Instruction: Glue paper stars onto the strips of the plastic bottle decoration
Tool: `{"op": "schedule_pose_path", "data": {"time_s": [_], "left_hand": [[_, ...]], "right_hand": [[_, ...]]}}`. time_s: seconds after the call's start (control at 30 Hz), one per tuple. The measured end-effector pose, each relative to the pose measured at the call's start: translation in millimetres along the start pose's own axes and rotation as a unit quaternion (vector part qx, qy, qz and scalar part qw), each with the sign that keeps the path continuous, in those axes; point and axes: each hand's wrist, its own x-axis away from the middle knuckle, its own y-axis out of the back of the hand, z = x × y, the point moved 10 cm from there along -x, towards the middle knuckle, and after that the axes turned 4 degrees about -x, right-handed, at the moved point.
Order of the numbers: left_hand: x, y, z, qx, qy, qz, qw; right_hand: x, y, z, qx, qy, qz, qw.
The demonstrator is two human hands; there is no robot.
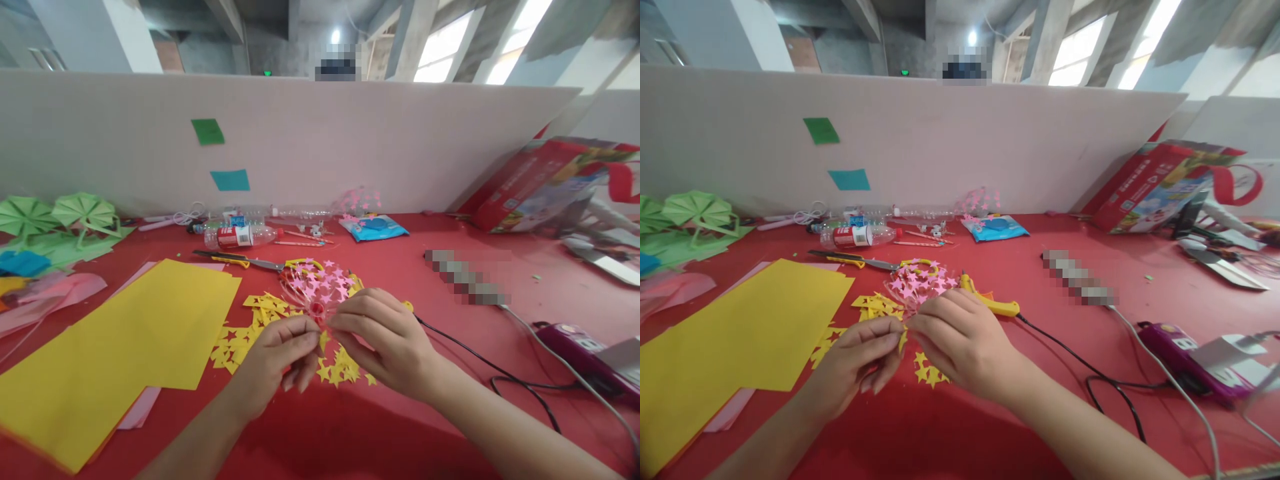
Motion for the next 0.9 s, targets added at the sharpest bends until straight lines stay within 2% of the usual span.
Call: {"op": "schedule_pose_path", "data": {"time_s": [0.17,0.37,0.43,0.47,0.5,0.53,0.6,0.67,0.7,0.8,0.9], "left_hand": [[0,-5.9,3,0.033,0.015,0.037,0.999],[1,-6.8,6,0.042,0.03,0.041,0.998],[3,-0.6,0,-0.017,0.002,0.012,1.0],[4,7.0,-9,-0.075,-0.035,-0.028,0.996],[8,15.6,-23,-0.151,-0.091,-0.08,0.981],[14,22.3,-40,-0.236,-0.159,-0.139,0.948],[32,22.4,-70,-0.391,-0.291,-0.236,0.84],[40,15.8,-81,-0.483,-0.356,-0.282,0.749],[40,14.8,-81,-0.508,-0.363,-0.296,0.723],[30,17.1,-73,-0.544,-0.347,-0.314,0.697],[21,20.7,-65,-0.543,-0.324,-0.317,0.707]], "right_hand": [[-11,-8,-8,-0.103,-0.035,0.038,0.993],[-14,-14,-12,-0.186,-0.077,0.062,0.978],[-15,-12,-16,-0.205,-0.095,0.054,0.973],[-15,-10,-20,-0.209,-0.108,0.045,0.971],[-15,-7,-25,-0.206,-0.123,0.032,0.97],[-15,-5,-31,-0.197,-0.14,0.016,0.97],[-14,0,-42,-0.163,-0.17,-0.013,0.972],[-12,2,-50,-0.119,-0.188,-0.037,0.974],[-12,2,-51,-0.098,-0.189,-0.047,0.976],[-11,0,-46,-0.045,-0.167,-0.065,0.983],[-9,-5,-40,-0.031,-0.151,-0.067,0.986]]}}
